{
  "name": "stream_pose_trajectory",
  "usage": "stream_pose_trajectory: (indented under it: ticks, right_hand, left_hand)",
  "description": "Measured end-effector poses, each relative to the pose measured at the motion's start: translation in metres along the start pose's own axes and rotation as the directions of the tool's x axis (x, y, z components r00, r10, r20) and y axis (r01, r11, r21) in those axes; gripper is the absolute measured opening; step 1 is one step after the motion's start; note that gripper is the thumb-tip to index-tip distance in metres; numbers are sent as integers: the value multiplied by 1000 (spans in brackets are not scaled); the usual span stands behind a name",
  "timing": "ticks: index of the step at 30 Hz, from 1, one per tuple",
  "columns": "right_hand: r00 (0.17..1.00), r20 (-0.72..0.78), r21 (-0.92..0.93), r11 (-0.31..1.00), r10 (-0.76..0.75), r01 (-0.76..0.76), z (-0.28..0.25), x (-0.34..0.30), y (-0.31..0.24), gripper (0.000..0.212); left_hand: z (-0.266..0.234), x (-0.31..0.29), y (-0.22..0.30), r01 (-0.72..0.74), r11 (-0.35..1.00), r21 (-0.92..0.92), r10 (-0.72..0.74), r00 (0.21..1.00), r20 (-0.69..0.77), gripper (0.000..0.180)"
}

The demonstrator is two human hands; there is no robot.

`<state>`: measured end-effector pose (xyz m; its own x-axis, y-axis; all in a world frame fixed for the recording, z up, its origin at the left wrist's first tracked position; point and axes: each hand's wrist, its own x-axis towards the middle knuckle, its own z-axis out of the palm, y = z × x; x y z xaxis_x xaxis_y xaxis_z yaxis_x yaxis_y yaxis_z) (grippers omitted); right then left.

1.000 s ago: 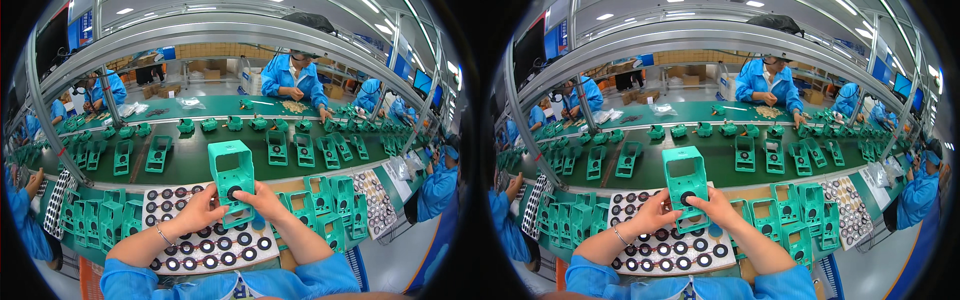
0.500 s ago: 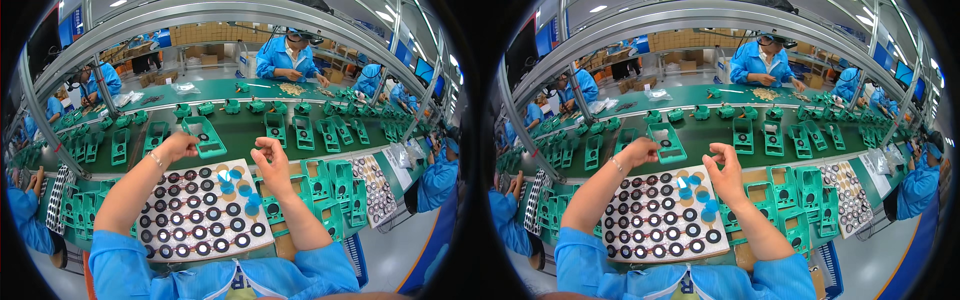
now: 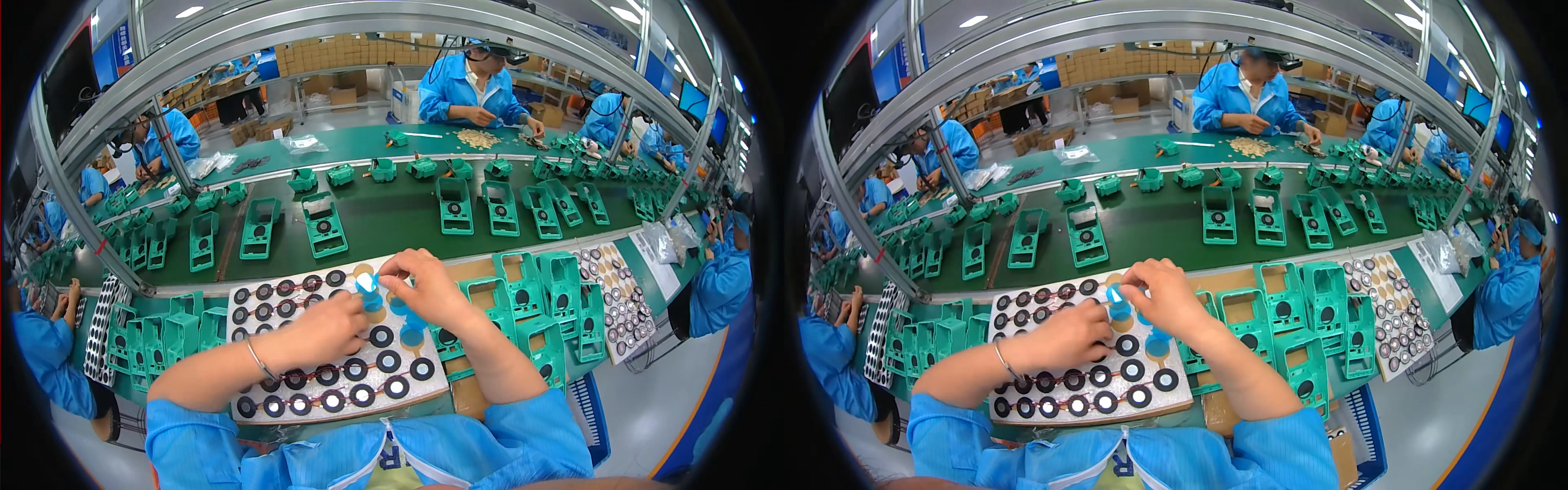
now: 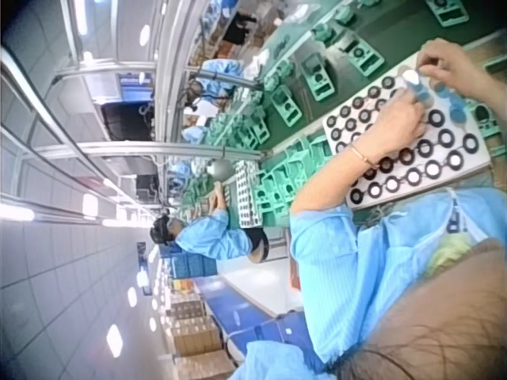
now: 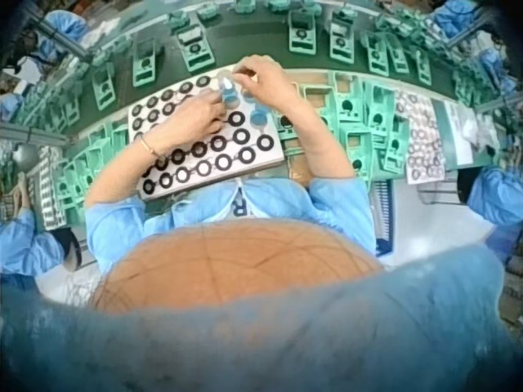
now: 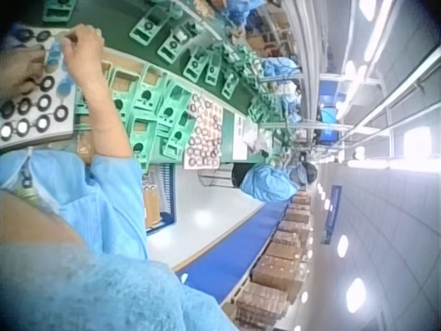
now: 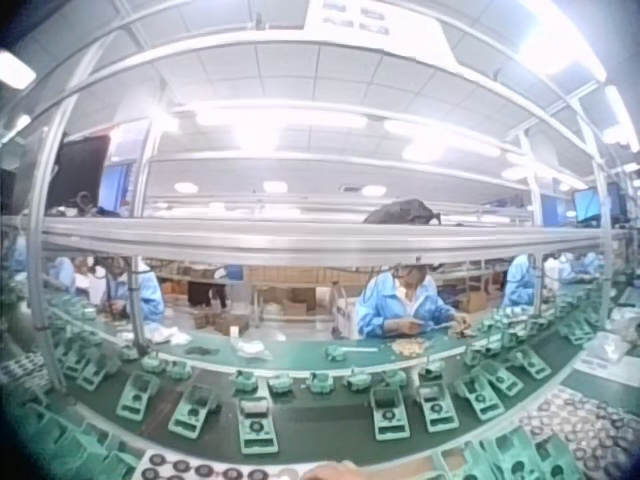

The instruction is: Manually assemble components into a green plastic electronic housing at a factory workstation.

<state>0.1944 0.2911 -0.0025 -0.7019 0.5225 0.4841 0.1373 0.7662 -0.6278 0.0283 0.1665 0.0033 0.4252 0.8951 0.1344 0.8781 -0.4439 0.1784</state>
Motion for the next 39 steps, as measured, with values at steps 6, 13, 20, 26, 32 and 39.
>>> stream_pose_trajectory:
  ticks: [6,13,20,26,32,39]
  right_hand:
    - [993,93,-6,997,-73,74,-3,-5,-8,13]
    - [944,331,191,978,21,-89,-13,-2,-7,27]
    - [935,330,184,980,-131,72,-10,-5,-16,40]
    - [982,171,313,949,-86,29,-14,-3,-27,38]
    - [971,68,184,959,-231,216,-8,-6,-28,39]
    - [951,93,31,955,-295,294,-6,-6,-33,41]
  left_hand:
    - [16,-6,17,-132,903,408,194,974,-114,13]
    - [0,-3,12,-42,959,279,116,960,-255,11]
    - [-17,-4,8,0,979,202,106,851,-514,17]
    - [-26,-7,5,-50,720,-692,-575,516,-635,21]
    - [-19,-7,-10,106,-39,-994,-480,870,112,17]
    - [-16,-4,-15,135,162,-978,-466,884,45,11]
